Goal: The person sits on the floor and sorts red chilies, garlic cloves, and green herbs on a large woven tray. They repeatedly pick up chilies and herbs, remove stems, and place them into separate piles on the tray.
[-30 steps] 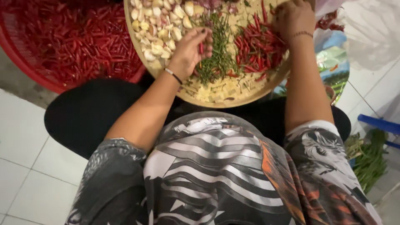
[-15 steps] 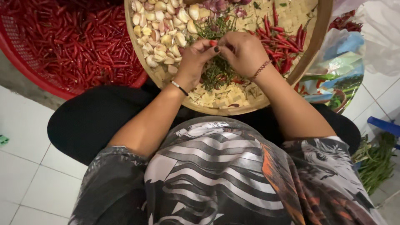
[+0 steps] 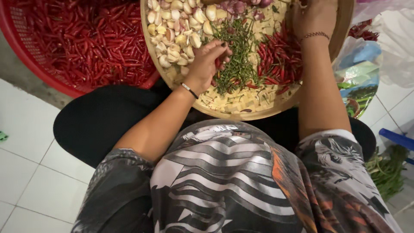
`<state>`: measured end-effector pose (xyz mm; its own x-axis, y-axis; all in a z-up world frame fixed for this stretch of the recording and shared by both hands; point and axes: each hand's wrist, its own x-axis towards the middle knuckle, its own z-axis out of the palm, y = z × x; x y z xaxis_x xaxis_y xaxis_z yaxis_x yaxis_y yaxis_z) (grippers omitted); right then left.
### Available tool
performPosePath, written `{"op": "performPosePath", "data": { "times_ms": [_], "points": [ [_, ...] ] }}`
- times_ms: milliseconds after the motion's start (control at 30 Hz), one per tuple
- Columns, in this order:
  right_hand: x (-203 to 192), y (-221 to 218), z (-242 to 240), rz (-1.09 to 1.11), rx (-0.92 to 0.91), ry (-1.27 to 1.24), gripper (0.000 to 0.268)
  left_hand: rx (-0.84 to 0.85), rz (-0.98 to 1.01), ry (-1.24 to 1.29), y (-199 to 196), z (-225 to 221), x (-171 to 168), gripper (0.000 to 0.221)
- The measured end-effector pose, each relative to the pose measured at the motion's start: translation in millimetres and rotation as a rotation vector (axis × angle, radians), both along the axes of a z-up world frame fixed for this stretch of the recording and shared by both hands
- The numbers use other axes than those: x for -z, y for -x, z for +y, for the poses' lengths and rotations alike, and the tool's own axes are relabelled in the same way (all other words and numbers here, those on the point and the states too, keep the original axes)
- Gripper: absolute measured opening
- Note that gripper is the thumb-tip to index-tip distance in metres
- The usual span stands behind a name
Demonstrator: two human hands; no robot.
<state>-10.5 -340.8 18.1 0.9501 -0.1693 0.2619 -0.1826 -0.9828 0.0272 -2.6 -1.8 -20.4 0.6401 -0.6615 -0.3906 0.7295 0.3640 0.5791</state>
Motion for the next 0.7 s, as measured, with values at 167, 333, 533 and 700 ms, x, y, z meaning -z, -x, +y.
{"op": "performPosePath", "data": {
  "times_ms": [167, 333, 533, 700],
  "points": [
    [17.6, 7.3, -9.8, 0.134, 0.128, -0.059, 0.017, 0.024, -0.028, -0.032, 1.6, -4.6, 2.5, 0.019],
    [25.9, 17.2, -5.9, 0.041, 0.161, 0.067, 0.034, 0.053, -0.045, -0.074, 0.7, -3.6, -2.1, 0.021],
    [43.6, 17.7, -18.2, -0.025, -0.018, 0.029, 0.024, 0.062, -0.053, -0.092, 1.4, -3.7, -7.8, 0.023],
    [6.6, 18.6, -7.1, 0.093, 0.029, -0.191, 0.024, 0.083, -0.114, -0.152, 0.0, 0.7, -19.9, 0.025]
  ]
}}
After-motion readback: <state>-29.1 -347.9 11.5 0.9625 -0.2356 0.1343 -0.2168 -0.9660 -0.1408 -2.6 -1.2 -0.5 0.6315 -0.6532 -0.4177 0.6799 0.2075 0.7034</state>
